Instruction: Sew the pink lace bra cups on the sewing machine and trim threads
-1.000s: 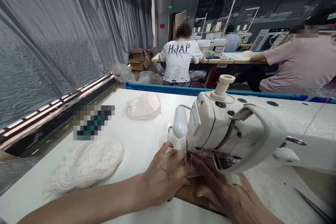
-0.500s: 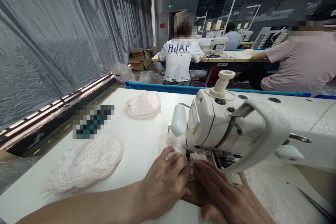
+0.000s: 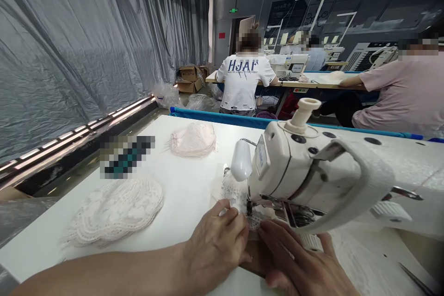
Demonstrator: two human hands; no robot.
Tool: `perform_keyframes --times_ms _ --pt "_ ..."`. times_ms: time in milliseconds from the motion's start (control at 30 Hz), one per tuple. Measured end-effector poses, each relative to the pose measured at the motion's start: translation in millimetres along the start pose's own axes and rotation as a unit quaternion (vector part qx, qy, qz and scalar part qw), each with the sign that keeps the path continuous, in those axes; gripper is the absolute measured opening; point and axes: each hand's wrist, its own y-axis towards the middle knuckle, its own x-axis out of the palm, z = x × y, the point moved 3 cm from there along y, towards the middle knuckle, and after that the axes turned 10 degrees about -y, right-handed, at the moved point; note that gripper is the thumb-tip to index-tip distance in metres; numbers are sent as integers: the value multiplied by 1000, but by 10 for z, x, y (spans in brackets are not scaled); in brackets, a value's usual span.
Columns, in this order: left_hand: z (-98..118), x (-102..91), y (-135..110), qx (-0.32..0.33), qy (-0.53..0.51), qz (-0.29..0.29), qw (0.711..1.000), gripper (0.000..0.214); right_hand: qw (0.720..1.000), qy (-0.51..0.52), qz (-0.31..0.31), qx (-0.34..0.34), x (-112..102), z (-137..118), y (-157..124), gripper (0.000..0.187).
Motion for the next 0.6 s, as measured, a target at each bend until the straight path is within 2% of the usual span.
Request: perform_keyframes --times_ms 267,400,500,600 --pt "-120 -23 45 -18 15 -12 1000 20 998 10 -55 23 60 41 -76 38" --pt "-273 -35 129 -30 2 -5 1000 19 998 25 -40 34 73 78 -58 35" --pt "-365 -35 157 -46 -9 0 999 33 999 34 -19 37 64 35 -32 31" --pt "-276 -51 12 -69 -11 2 998 39 996 58 -7 67 -4 -38 7 27"
